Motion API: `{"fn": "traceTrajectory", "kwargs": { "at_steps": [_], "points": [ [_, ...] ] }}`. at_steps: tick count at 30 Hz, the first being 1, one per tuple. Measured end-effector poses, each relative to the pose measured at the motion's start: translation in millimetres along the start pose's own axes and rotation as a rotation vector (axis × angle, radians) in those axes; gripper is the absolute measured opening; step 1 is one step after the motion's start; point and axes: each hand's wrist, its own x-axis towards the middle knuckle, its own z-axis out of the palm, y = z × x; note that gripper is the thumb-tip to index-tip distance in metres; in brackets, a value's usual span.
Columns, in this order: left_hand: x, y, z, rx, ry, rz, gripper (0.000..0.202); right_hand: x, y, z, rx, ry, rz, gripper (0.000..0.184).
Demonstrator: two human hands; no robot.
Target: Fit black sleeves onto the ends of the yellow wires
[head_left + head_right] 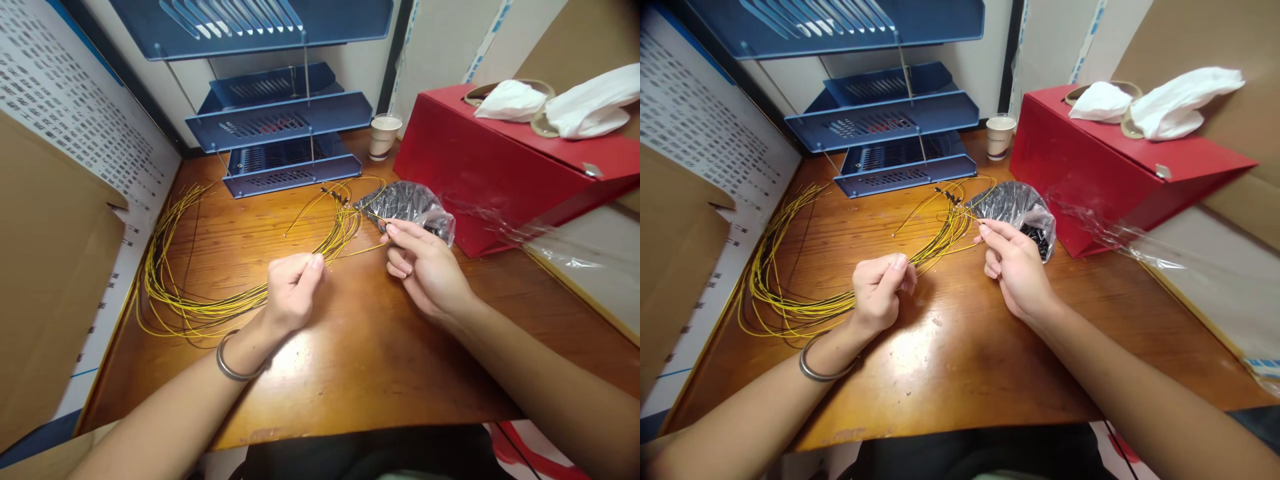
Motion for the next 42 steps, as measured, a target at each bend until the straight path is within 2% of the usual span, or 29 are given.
{"fn": "traceTrajectory", "kwargs": {
  "at_steps": [5,12,15,19,21,24,28,31,35,42],
  "points": [
    [-2.3,-1.0,0.6,-0.038,0.078,0.013,0.054,-1.1,-1.2,1.2,0.027,0.021,-0.003,0.021],
    [-5.2,-3.8,5.0,-0.244,0.179,0.015,0.050,-1.7,-5.4,1.5,0.094,0.108,-0.054,0.017],
    [-5.2,-6.2,4.8,-0.242,0.072,0.073,0.055,-1.4,-7.3,1.1,0.154,0.099,-0.027,0.018],
    [-1.7,-7.2,2.8,-0.084,-0.216,0.174,0.063,-2.5,-6.8,1.8,0.210,0.050,0.006,0.025],
    [-0.2,-5.8,2.0,-0.011,-0.318,0.132,0.062,-5.2,-3.9,3.8,0.197,-0.012,0.011,0.029],
    [0.0,-3.4,1.9,0.020,-0.399,0.028,0.058,-12.8,3.4,8.4,0.133,-0.140,0.018,0.031],
    [-0.8,-2.5,3.1,0.011,-0.408,0.061,0.050,-23.6,13.8,13.0,-0.016,-0.331,0.052,0.036],
    [-0.1,-2.2,4.6,0.007,-0.386,0.114,0.045,-26.4,17.4,13.1,-0.110,-0.408,0.081,0.040],
    [0.5,-1.8,5.8,-0.033,-0.344,0.084,0.047,-23.5,19.8,11.1,-0.145,-0.386,0.058,0.037],
    [-0.7,-2.8,5.0,-0.026,-0.374,-0.016,0.048,-20.6,23.9,10.6,-0.114,-0.330,0.078,0.036]
  ]
}}
